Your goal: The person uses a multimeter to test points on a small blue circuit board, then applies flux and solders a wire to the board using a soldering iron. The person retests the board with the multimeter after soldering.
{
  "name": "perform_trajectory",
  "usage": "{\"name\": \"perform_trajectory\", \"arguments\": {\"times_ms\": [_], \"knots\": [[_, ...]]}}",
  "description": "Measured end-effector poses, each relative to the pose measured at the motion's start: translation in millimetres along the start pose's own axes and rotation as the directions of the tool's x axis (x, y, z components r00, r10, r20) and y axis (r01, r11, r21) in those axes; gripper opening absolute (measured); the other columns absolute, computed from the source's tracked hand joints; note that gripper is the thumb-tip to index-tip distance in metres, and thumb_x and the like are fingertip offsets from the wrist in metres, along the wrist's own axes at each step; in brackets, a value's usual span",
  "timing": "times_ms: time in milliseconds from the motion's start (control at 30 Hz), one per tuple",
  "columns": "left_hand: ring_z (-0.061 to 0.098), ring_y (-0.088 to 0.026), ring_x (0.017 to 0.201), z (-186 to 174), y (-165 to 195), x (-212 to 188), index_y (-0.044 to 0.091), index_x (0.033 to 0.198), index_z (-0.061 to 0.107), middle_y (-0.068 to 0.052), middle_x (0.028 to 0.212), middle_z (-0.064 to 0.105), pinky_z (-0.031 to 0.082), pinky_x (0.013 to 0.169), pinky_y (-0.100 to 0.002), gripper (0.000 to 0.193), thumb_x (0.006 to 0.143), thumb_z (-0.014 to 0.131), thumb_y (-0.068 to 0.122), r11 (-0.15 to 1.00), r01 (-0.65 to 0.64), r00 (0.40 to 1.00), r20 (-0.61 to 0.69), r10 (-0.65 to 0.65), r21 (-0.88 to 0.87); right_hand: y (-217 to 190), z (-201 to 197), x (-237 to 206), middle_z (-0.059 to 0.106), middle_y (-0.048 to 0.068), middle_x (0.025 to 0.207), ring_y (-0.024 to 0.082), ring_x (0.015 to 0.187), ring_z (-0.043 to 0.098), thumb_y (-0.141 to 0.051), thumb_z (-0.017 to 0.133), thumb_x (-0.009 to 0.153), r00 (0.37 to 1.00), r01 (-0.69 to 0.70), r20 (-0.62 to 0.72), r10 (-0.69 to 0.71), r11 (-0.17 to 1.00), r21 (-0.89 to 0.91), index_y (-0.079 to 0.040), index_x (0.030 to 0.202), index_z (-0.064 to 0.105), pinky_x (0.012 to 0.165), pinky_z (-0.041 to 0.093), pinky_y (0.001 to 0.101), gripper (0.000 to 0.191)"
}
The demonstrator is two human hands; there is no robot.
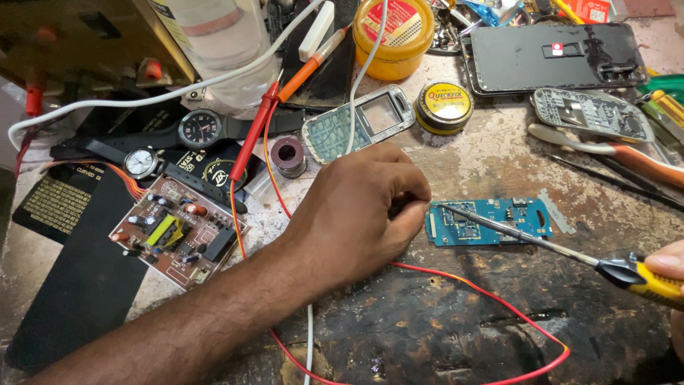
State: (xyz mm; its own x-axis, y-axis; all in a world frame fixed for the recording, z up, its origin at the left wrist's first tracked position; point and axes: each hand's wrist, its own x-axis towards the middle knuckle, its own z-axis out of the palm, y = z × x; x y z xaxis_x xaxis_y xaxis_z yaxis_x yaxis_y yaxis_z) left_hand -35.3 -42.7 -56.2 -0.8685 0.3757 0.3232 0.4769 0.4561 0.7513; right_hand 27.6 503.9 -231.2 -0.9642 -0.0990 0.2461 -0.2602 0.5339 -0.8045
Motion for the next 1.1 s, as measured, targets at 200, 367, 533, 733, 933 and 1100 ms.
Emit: {"name": "perform_trajectory", "arguments": {"times_ms": [200,367,533,733,933,1100], "knots": [[0.074,-0.021,0.080,-1,0,1,0.004,0.087,0.074,-0.008,0.091,0.072,0.060,0.072,-0.034,0.009,0.083,0.072,0.011,1.000,0.003,1.000,0.004,-0.003,-0.003,1,6,-1,0.068,0.015,0.097,0.020,0.082,0.070,-0.027,0.058,0.105,0.999,-0.032,-0.036,0.031,0.999,-0.029,-0.006,0.118,0.063,0.077,0.058,0.0328,0.025],[0.074,-0.021,0.080,-1,1,1,0.004,0.087,0.074,-0.008,0.092,0.072,0.060,0.072,-0.034,0.009,0.083,0.072,0.011,1.000,0.008,1.000,0.007,-0.008,0.001,-1,9,-1,0.068,0.014,0.097,0.019,0.083,0.069,-0.027,0.057,0.105,0.997,-0.051,-0.060,0.049,0.998,-0.047,-0.006,0.118,0.062,0.077,0.058,0.0326,0.025],[0.074,-0.022,0.080,0,1,1,0.003,0.087,0.074,-0.008,0.092,0.072,0.060,0.072,-0.034,0.009,0.083,0.072,0.010,1.000,-0.003,1.000,-0.004,0.003,-0.002,-2,11,-1,0.068,0.014,0.098,0.019,0.083,0.069,-0.026,0.057,0.105,0.996,-0.059,-0.075,0.054,0.997,-0.057,-0.006,0.118,0.062,0.078,0.058,0.0324,0.025],[0.074,-0.021,0.079,-1,1,1,0.004,0.087,0.074,-0.008,0.091,0.072,0.060,0.072,-0.033,0.008,0.083,0.072,0.011,1.000,0.015,1.000,0.007,-0.015,-0.009,-3,13,-2,0.067,0.014,0.098,0.019,0.083,0.069,-0.026,0.057,0.106,0.994,-0.068,-0.088,0.062,0.996,-0.062,-0.005,0.118,0.062,0.078,0.057,0.0321,0.024],[0.075,-0.021,0.079,-1,1,1,0.003,0.087,0.074,-0.008,0.092,0.072,0.060,0.072,-0.033,0.009,0.083,0.072,0.011,1.000,0.007,1.000,0.001,-0.007,-0.010,-2,13,-2,0.067,0.014,0.098,0.019,0.084,0.068,-0.026,0.056,0.107,0.993,-0.073,-0.096,0.066,0.995,-0.068,-0.005,0.118,0.062,0.079,0.057,0.0319,0.024],[0.074,-0.021,0.079,-1,1,0,0.003,0.088,0.074,-0.008,0.092,0.072,0.060,0.072,-0.034,0.009,0.083,0.072,0.011,1.000,0.002,1.000,0.002,-0.002,-0.007,-3,14,-2,0.067,0.014,0.098,0.019,0.084,0.068,-0.025,0.056,0.107,0.993,-0.076,-0.098,0.069,0.995,-0.069,-0.005,0.118,0.062,0.079,0.057,0.0317,0.024]]}}
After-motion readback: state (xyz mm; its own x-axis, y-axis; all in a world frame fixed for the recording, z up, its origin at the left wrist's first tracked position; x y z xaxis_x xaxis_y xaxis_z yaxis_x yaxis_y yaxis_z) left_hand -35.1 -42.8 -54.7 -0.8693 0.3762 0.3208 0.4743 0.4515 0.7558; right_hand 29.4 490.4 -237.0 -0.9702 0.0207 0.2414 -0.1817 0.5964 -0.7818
